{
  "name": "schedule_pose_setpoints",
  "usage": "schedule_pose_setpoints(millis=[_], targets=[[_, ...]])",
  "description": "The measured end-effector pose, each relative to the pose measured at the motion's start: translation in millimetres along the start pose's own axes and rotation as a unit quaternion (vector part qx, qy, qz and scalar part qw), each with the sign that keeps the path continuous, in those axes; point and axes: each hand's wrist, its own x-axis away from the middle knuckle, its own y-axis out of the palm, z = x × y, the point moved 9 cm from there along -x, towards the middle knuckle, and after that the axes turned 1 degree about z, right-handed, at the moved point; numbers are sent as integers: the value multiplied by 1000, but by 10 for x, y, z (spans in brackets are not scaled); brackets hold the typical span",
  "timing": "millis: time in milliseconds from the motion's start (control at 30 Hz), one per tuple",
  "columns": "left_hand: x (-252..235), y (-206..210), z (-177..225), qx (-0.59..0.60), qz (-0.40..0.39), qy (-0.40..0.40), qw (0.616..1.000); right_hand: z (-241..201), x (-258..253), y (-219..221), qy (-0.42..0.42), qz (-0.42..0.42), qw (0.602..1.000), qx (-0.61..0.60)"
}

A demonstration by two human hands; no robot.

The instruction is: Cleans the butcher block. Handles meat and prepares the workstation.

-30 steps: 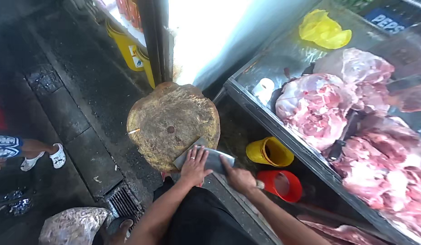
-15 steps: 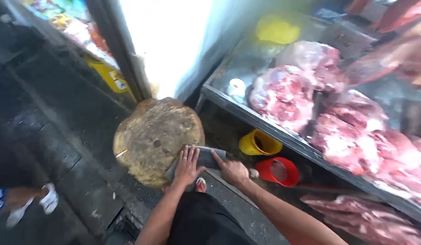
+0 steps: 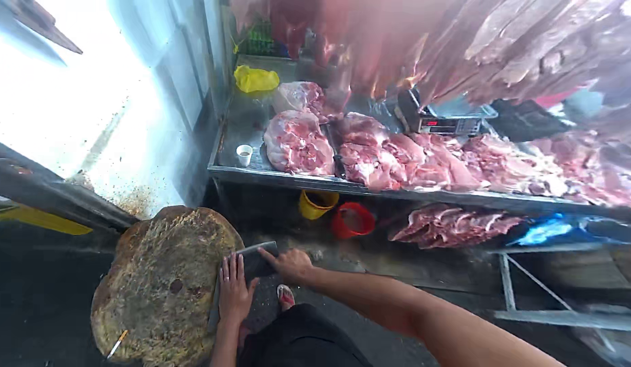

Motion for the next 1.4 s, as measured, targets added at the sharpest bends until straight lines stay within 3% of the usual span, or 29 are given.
schedule_pose_setpoints(millis=[167, 233, 333, 433, 533, 733, 800, 900, 1067, 1133, 1333, 1400], targets=[[977, 27, -23, -29, 0, -64, 998, -292, 202, 678, -68, -62, 996, -4], [809, 61, -15, -23, -22, -63, 997, -194, 126, 633, -49, -51, 997, -1], [176, 10, -22, -6, -42, -40, 998, -1, -92, 260, -4, -12, 1000, 14], [159, -10, -57, 6, -68, -76, 995, -21, -208, 231, -13, -35, 998, 53], [648, -107, -363, -2, -75, -149, 986, -461, -331, 505, -71, -86, 991, 76], [1864, -604, -1174, -37, -109, -257, 960, -1853, -292, 1016, -204, -157, 963, 78], [2078, -668, -1264, -50, -121, -276, 952, -2059, -260, 1110, -230, -165, 955, 84], [1981, -625, -1142, -34, -140, -274, 951, -1902, -260, 1132, -211, -168, 959, 89], [1109, -250, -515, 51, -103, -198, 973, -821, -254, 874, -88, -124, 982, 114], [1054, -186, -406, 65, -106, -195, 973, -720, -233, 790, -71, -119, 979, 147], [2047, -679, -1157, 31, -137, -267, 953, -1970, -101, 1140, -162, -162, 964, 138], [2122, -685, -1214, 23, -158, -269, 950, -2038, -92, 1202, -166, -163, 963, 139]])
